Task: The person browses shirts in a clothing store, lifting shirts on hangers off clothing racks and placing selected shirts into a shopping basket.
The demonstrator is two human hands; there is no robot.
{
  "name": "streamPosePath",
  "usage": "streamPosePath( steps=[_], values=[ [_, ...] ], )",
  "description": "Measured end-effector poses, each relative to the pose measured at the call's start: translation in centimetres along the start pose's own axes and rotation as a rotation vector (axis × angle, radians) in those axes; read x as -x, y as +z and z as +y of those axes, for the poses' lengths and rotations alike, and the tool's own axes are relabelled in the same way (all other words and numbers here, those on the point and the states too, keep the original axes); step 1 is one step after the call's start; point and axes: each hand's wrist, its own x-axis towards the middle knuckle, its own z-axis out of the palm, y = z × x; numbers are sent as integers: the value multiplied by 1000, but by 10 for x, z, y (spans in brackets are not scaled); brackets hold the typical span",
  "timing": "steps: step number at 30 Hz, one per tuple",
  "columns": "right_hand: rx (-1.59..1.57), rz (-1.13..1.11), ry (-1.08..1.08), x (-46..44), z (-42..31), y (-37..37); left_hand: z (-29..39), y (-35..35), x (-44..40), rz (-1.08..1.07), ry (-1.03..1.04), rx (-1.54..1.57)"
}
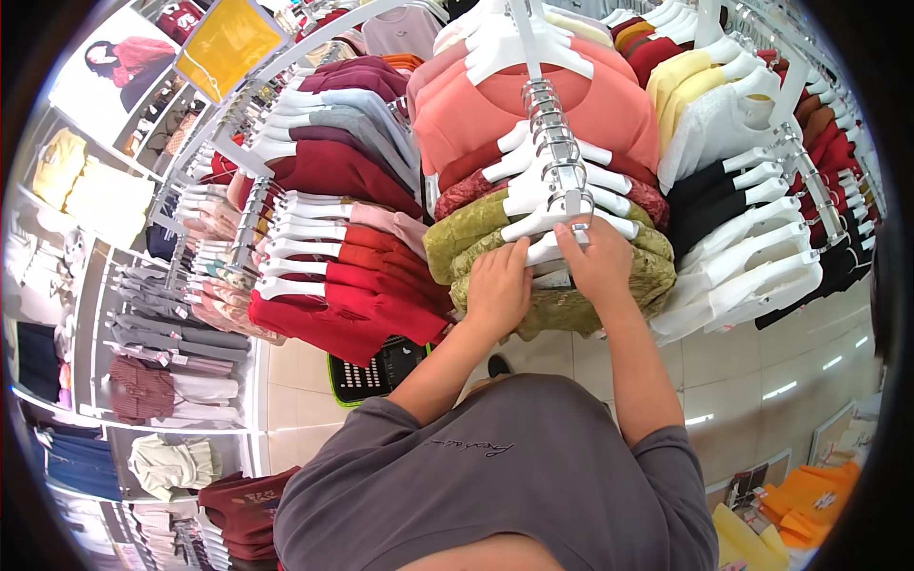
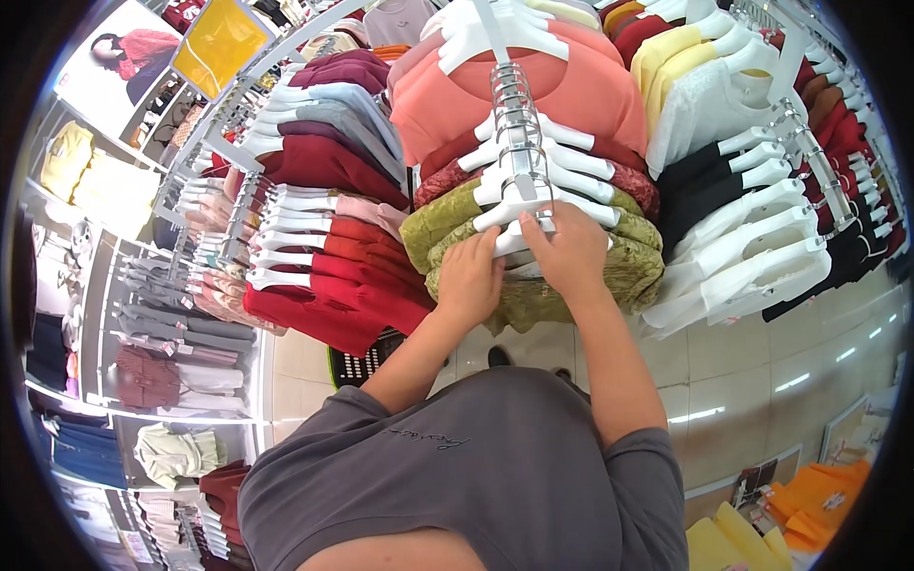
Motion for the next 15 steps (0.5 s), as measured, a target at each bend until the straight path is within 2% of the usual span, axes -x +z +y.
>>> streamPosePath(
  steps=[2, 7, 15],
  values=[
    [-8, -26, 31, 1, -1, -2, -2, 0, 2, -68, -56, 9],
    [8, 42, -58, 2, 3, 0, -2, 0, 3, -69, -58, 4],
    [1, 35, -72, 2, 3, -2, 0, 1, 4, -60, -62, 0]
  ],
)
